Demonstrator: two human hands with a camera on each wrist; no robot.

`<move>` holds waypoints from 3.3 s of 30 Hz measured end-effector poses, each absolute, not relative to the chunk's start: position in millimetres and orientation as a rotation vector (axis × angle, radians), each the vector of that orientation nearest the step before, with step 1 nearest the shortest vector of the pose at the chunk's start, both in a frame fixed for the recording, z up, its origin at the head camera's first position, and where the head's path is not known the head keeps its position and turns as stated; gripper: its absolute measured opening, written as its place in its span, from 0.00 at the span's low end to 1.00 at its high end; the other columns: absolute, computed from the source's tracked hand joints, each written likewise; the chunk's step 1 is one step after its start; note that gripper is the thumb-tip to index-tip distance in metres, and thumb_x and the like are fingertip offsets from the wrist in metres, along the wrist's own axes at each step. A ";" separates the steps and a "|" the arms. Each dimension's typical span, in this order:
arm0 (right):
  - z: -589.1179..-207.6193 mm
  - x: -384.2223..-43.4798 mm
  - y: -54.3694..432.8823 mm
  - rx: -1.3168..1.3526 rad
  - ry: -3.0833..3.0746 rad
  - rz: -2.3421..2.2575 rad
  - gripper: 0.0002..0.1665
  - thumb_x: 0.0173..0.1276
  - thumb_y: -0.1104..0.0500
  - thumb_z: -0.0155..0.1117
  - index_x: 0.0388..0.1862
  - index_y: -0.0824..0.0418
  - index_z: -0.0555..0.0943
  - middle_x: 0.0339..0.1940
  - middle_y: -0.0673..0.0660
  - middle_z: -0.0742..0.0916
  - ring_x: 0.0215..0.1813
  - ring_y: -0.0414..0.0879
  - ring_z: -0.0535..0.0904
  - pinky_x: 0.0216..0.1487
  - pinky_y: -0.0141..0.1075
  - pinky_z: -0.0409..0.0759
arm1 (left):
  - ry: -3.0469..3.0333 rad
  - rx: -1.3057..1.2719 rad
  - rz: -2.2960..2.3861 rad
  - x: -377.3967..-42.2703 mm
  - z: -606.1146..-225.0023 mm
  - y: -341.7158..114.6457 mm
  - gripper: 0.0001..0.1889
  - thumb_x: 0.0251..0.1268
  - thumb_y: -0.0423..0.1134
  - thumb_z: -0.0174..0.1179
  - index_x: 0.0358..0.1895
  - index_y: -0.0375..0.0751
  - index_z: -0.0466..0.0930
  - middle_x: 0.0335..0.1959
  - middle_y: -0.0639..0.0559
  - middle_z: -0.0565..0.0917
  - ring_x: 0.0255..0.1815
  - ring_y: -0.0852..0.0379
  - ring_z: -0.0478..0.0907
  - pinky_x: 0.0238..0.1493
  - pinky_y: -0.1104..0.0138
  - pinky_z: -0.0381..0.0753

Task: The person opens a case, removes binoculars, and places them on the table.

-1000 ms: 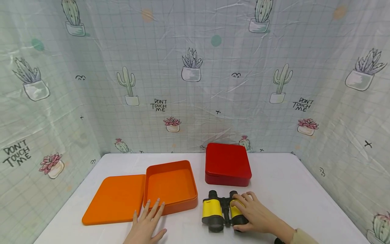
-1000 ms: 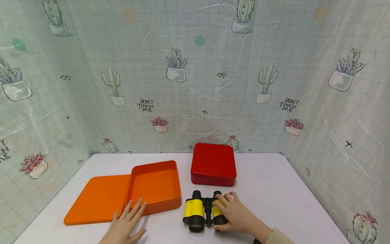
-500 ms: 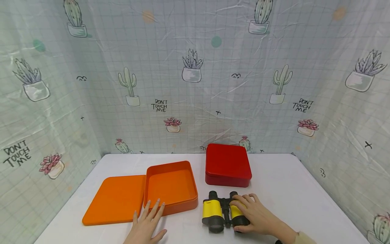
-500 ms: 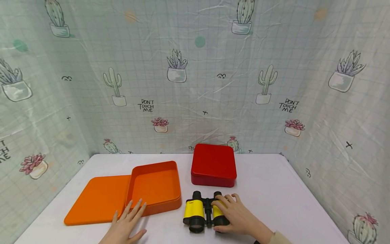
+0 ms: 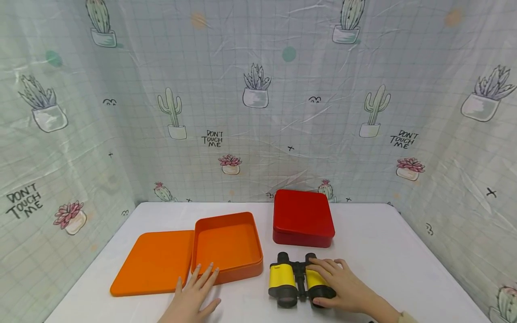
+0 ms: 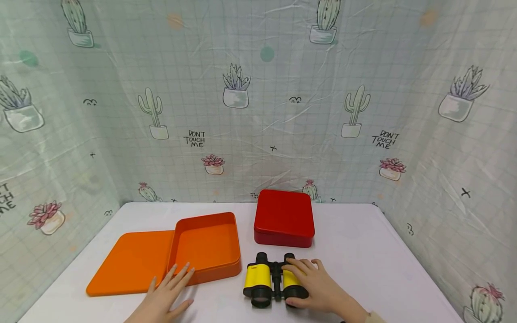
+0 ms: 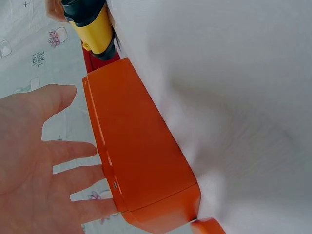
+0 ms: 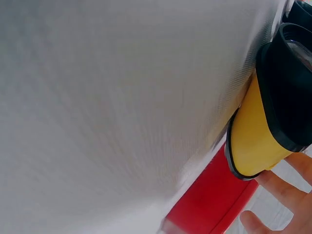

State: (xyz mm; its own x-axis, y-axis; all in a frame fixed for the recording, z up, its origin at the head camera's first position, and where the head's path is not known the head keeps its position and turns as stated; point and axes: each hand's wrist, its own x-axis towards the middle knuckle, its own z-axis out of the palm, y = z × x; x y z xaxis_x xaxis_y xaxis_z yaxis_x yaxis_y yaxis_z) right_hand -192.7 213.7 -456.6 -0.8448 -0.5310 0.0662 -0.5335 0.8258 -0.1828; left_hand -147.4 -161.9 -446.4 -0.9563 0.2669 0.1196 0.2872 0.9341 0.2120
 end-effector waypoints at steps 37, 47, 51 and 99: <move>-454.0 -185.7 242.7 0.461 -2.753 0.912 0.25 0.59 0.54 0.61 0.56 0.50 0.69 0.53 0.48 0.78 0.49 0.46 0.77 0.44 0.37 0.80 | -2.634 -0.781 -1.084 -176.0 -405.5 -106.2 0.20 0.66 0.49 0.47 0.58 0.47 0.70 0.57 0.51 0.75 0.58 0.52 0.72 0.53 0.57 0.75; -450.0 -191.5 251.2 0.402 -2.595 0.984 0.22 0.59 0.60 0.61 0.53 0.54 0.71 0.51 0.54 0.80 0.45 0.48 0.79 0.37 0.26 0.79 | -2.537 -0.804 -1.244 -187.0 -398.7 -81.0 0.16 0.65 0.42 0.50 0.54 0.48 0.73 0.54 0.54 0.77 0.55 0.55 0.74 0.53 0.58 0.75; -444.7 -195.1 254.1 0.338 -2.598 0.988 0.21 0.62 0.56 0.58 0.54 0.54 0.70 0.52 0.55 0.80 0.46 0.49 0.79 0.39 0.26 0.78 | -2.484 -0.822 -1.243 -192.3 -396.9 -70.5 0.15 0.64 0.41 0.50 0.53 0.47 0.74 0.54 0.53 0.77 0.54 0.56 0.75 0.52 0.61 0.76; -432.4 -262.3 252.0 -0.600 -1.639 2.830 0.40 0.69 0.52 0.45 0.72 0.56 0.38 0.73 0.61 0.45 0.61 0.49 0.58 0.62 0.33 0.68 | -1.597 0.052 -2.877 -262.0 -433.1 -13.0 0.25 0.68 0.43 0.37 0.62 0.29 0.52 0.65 0.32 0.55 0.60 0.38 0.67 0.59 0.57 0.69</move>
